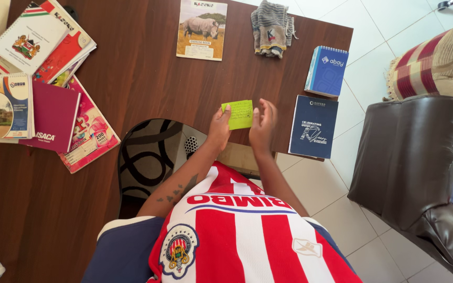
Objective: The person organizes stationery items on a wooden desk. They place books and notebooks on the desk, open a drawer to store small items, and arrange sticky notes on the surface. The person also flips through pages of a notebook and places it on the desk.
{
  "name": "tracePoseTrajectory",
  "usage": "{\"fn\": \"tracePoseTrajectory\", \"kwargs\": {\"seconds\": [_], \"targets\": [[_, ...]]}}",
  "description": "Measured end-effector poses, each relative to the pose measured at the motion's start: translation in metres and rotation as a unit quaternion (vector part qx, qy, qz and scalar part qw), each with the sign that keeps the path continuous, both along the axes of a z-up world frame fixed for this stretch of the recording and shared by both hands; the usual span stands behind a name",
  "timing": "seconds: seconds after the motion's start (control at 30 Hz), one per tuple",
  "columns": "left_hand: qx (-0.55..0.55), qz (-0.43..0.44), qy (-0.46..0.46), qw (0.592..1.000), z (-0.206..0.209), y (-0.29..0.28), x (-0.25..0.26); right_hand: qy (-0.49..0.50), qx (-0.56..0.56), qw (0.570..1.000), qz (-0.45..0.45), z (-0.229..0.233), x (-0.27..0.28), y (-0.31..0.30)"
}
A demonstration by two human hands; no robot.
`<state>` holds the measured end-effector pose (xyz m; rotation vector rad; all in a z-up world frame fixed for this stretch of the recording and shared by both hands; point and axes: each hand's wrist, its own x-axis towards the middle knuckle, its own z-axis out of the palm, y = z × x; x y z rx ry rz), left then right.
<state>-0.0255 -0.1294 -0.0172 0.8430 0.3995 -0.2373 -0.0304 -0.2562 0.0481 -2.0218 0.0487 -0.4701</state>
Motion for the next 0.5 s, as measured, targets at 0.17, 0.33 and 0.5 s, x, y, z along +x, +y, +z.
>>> {"fn": "tracePoseTrajectory", "kwargs": {"seconds": [0.17, 0.33, 0.5], "targets": [[0.018, -0.010, 0.034, 0.999, -0.001, -0.015, -0.004, 0.204, 0.120, 0.971, 0.045, -0.026, 0.003, 0.004], [0.092, -0.024, 0.021, 0.995, -0.010, -0.025, -0.007, 0.130, 0.069, 0.988, 0.037, -0.031, -0.003, 0.002], [0.162, -0.048, -0.080, 0.982, -0.011, -0.020, -0.006, 0.124, 0.168, 0.974, 0.089, -0.030, -0.003, -0.022]]}}
